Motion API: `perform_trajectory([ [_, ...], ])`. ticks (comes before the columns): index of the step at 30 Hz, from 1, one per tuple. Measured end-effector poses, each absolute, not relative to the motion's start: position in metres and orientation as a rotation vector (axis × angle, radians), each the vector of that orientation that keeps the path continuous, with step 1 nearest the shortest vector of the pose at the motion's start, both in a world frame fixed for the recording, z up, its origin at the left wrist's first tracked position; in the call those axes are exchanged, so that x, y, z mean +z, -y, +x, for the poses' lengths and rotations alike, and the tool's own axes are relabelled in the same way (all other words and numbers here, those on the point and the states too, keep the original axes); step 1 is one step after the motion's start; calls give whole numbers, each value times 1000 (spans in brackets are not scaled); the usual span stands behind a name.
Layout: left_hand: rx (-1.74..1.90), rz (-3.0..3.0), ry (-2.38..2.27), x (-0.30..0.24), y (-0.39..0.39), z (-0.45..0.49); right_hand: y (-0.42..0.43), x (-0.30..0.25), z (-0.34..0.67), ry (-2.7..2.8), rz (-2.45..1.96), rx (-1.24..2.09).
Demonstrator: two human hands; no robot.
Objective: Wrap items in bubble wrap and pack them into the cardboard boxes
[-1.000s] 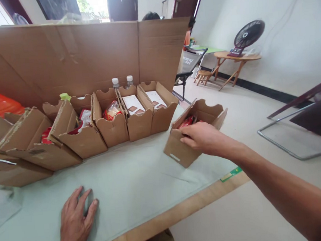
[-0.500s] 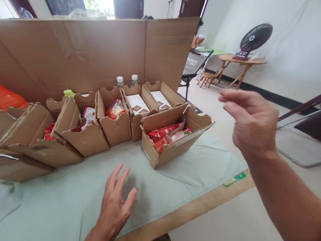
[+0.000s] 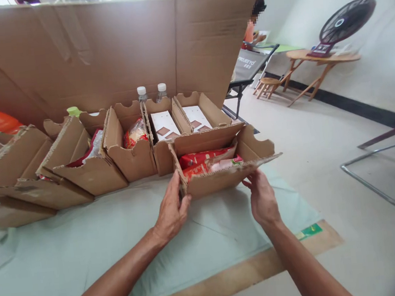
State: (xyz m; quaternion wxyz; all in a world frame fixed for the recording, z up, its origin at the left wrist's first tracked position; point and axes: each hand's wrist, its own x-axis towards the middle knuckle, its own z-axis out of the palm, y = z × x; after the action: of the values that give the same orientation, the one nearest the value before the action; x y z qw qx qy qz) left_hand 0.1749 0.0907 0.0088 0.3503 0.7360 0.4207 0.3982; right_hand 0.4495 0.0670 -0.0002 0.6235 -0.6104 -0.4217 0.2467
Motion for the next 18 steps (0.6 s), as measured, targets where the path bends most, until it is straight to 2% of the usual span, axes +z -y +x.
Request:
perform_trajectory([
  [5, 984, 1855, -1118, 2, -105, 175, -60, -12, 444, 982, -1396, 644],
  [9, 807, 2039, -1269, -13, -89, 160, -49, -24, 446, 1020, -1544, 612],
  [14, 442, 2424, -1380, -20, -21, 118, -14, -38, 433, 1564, -1840, 229],
  [18, 320, 2473, -1323, 3, 38, 85, 16, -50, 399, 2083, -1669, -15],
])
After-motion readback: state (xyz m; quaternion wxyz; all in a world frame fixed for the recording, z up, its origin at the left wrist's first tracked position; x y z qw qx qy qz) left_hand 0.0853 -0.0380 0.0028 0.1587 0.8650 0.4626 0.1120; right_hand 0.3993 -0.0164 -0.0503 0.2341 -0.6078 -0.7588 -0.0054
